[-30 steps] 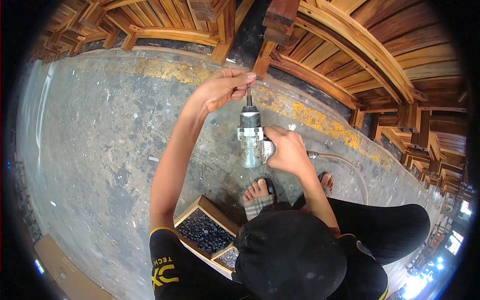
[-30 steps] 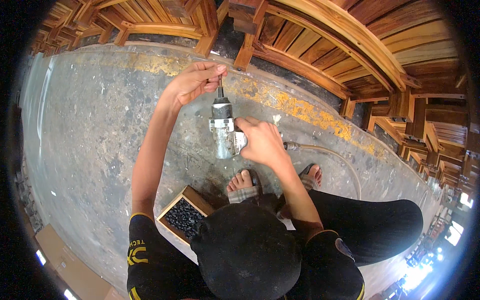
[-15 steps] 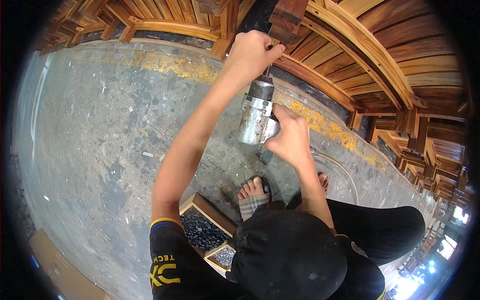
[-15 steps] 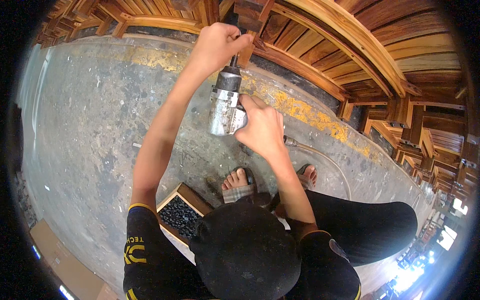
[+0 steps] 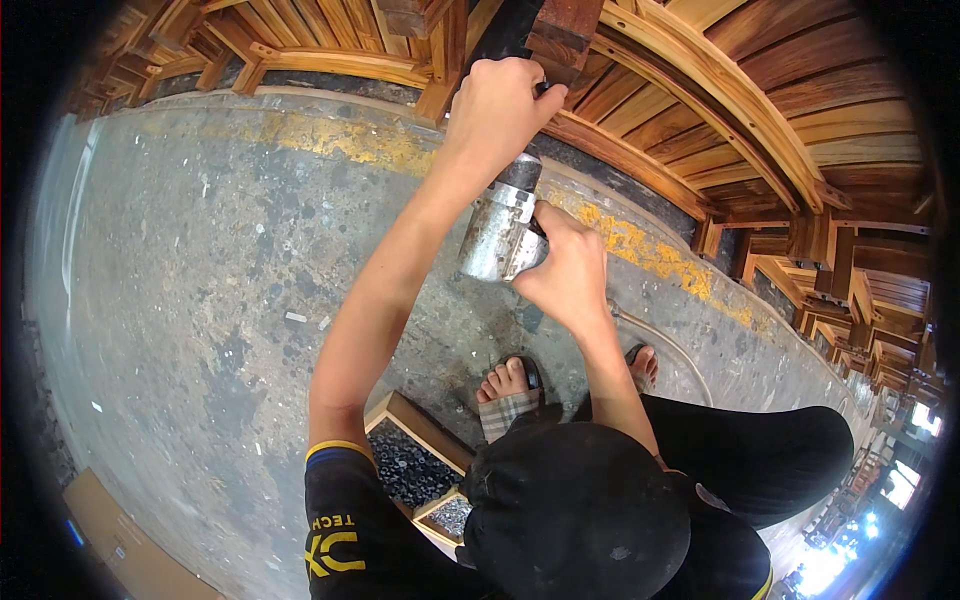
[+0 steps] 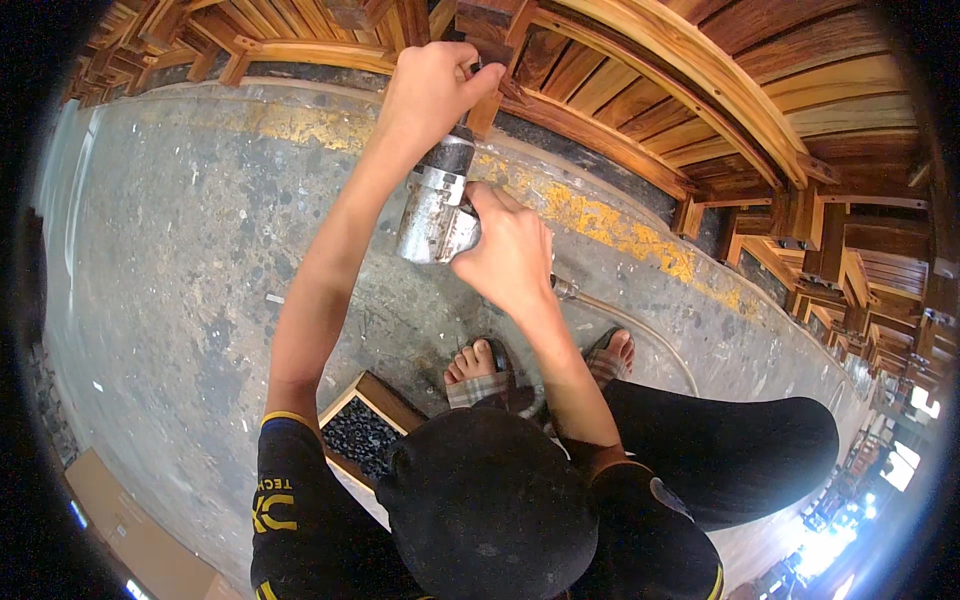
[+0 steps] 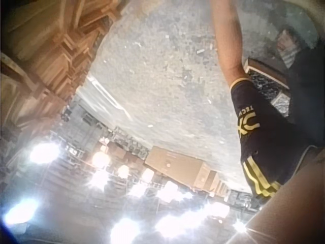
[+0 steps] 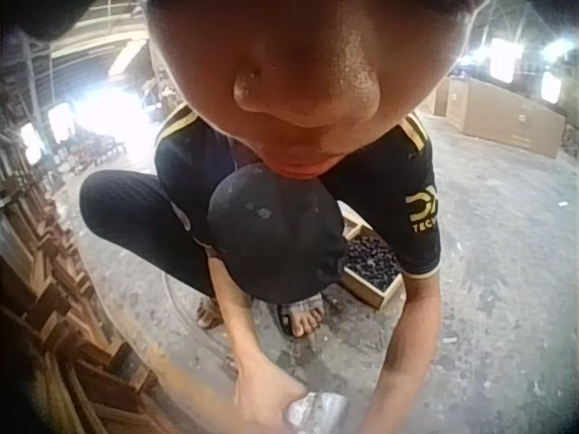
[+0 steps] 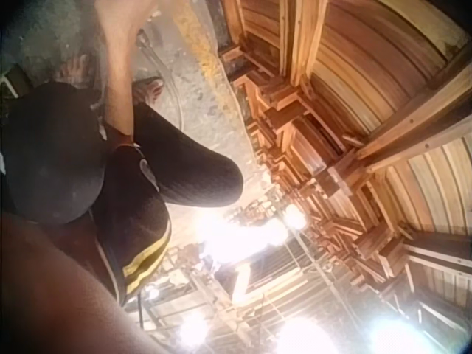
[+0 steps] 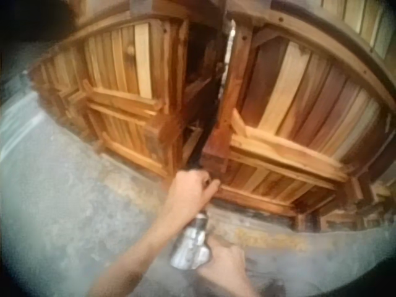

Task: Assembling wooden furniture components using an air-powered drill and screws.

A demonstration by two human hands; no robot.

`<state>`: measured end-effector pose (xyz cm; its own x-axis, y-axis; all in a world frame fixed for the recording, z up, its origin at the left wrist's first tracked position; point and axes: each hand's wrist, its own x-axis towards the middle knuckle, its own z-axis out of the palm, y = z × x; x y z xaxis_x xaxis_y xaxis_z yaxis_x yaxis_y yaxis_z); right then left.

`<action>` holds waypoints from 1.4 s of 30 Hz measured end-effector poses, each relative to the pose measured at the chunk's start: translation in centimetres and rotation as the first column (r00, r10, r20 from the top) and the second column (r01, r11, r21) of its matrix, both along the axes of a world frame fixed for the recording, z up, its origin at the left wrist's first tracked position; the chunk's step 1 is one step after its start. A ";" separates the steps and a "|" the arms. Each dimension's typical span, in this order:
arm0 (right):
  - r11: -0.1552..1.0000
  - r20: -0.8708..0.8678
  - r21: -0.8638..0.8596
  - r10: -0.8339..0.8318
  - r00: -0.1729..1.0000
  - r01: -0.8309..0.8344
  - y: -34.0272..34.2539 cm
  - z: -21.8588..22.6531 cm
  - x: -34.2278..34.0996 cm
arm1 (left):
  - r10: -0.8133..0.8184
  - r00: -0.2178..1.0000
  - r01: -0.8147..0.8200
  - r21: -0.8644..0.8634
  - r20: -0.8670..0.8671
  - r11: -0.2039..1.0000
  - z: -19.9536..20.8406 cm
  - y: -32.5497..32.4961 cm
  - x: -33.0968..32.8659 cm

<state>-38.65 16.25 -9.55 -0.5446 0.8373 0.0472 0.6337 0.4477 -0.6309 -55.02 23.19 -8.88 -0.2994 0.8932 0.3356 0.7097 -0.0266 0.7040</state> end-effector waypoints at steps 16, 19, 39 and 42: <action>1.000 0.042 -0.011 -0.012 0.999 0.013 0.0 -0.3 0.0 | 0.006 0.997 -0.004 0.026 -0.081 1.000 -0.1 -0.5 0.1; 1.000 0.010 0.004 -0.004 1.000 0.004 0.2 0.0 -0.2 | 0.020 0.999 -0.017 0.057 -0.051 0.998 -0.3 -0.3 -0.1; 1.000 0.024 -0.026 0.005 1.000 -0.005 1.0 0.4 -0.3 | 0.012 1.000 -0.011 0.049 -0.004 0.999 -0.1 0.7 -0.2; 0.999 0.029 -0.038 0.007 1.000 -0.006 1.0 0.4 -0.4 | 0.013 1.000 -0.012 0.052 -0.009 0.999 -0.3 0.7 -0.4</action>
<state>-39.08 17.22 -9.16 -0.5505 0.8348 -0.0002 0.6491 0.4279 -0.6289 -55.39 23.88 -9.17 -0.3069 0.8707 0.3843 0.7167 -0.0542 0.6953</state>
